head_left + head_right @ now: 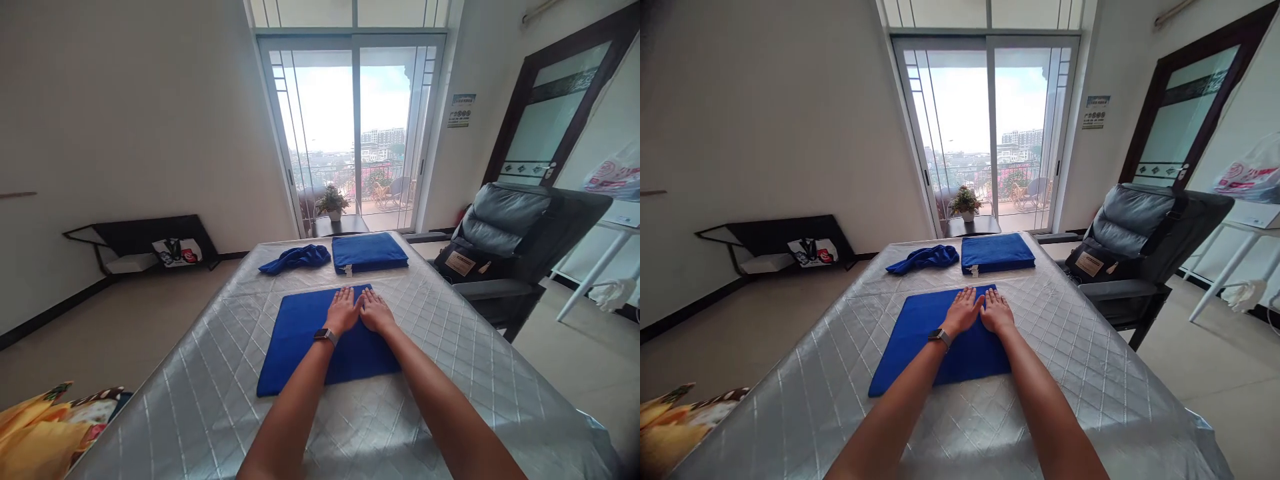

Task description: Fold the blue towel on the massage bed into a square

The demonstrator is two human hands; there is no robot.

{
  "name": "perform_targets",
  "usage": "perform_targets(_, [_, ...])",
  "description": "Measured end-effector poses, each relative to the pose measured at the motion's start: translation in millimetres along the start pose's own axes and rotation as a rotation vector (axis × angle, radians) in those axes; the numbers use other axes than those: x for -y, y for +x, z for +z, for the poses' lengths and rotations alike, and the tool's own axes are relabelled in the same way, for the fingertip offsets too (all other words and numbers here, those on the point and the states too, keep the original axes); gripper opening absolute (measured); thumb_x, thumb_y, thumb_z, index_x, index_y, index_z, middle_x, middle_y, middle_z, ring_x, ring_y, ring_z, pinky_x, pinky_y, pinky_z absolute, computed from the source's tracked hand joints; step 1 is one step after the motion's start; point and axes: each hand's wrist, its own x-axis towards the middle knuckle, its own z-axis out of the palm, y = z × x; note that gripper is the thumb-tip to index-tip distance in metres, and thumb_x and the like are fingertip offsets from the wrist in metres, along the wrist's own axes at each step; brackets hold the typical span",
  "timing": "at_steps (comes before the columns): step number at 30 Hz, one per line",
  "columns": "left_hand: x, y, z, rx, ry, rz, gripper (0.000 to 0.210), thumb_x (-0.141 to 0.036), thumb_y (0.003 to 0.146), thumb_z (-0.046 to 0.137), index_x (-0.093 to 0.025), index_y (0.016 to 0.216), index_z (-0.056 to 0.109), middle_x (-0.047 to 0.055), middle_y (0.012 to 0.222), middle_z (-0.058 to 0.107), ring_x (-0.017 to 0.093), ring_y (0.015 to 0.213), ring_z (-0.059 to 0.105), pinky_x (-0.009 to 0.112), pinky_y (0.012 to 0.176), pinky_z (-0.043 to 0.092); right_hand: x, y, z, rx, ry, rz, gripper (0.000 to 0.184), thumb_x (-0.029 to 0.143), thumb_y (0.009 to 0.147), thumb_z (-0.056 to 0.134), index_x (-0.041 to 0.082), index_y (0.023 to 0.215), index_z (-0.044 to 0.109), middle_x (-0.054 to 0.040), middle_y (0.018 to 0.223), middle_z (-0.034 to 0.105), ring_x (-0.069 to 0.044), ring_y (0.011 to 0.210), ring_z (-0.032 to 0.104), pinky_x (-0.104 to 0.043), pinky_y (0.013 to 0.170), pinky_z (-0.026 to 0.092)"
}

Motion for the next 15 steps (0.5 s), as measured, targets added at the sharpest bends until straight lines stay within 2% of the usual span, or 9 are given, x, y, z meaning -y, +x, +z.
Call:
perform_targets(3, [-37.8, -1.4, 15.7, 0.023, -0.088, 0.047, 0.080, -0.061, 0.100, 0.006, -0.009, 0.155, 0.033, 0.015, 0.162, 0.034, 0.022, 0.152, 0.025, 0.040, 0.124, 0.021, -4.2, -2.1, 0.0, 0.024, -0.085, -0.066, 0.068, 0.031, 0.097, 0.033, 0.010, 0.160, 0.020, -0.0081, 0.168, 0.009, -0.020, 0.155, 0.007, -0.036, 0.124, 0.009])
perform_targets(5, [-39.2, -5.5, 18.3, 0.032, -0.103, 0.022, 0.083, -0.062, 0.100, 0.005, -0.007, 0.155, 0.031, 0.015, 0.161, 0.034, 0.022, 0.152, 0.025, 0.040, 0.125, 0.020, -4.9, -1.4, 0.1, 0.019, -0.108, -0.059, 0.068, 0.032, 0.098, 0.033, 0.008, 0.160, 0.019, -0.0090, 0.168, 0.009, -0.021, 0.155, 0.007, -0.036, 0.124, 0.009])
perform_targets(8, [-13.5, -17.0, 10.7, 0.066, -0.076, -0.017, 0.086, -0.063, 0.098, 0.002, -0.006, 0.155, 0.031, 0.016, 0.163, 0.030, 0.022, 0.153, 0.021, 0.040, 0.126, 0.015, -2.0, 1.8, 0.5, -0.005, -0.076, -0.008, 0.068, 0.040, 0.101, 0.023, 0.004, 0.160, 0.018, -0.0117, 0.167, 0.014, -0.021, 0.154, 0.011, -0.036, 0.124, 0.010])
perform_targets(15, [80.5, -59.1, -20.7, 0.117, 0.033, -0.186, 0.092, -0.071, 0.094, 0.002, -0.009, 0.158, 0.025, 0.014, 0.166, 0.018, 0.025, 0.154, 0.013, 0.044, 0.125, 0.014, 1.4, 5.9, 1.9, 0.004, -0.019, 0.036, 0.072, 0.048, 0.102, 0.017, 0.006, 0.160, 0.017, -0.0111, 0.168, 0.013, -0.019, 0.154, 0.008, -0.037, 0.123, 0.007])
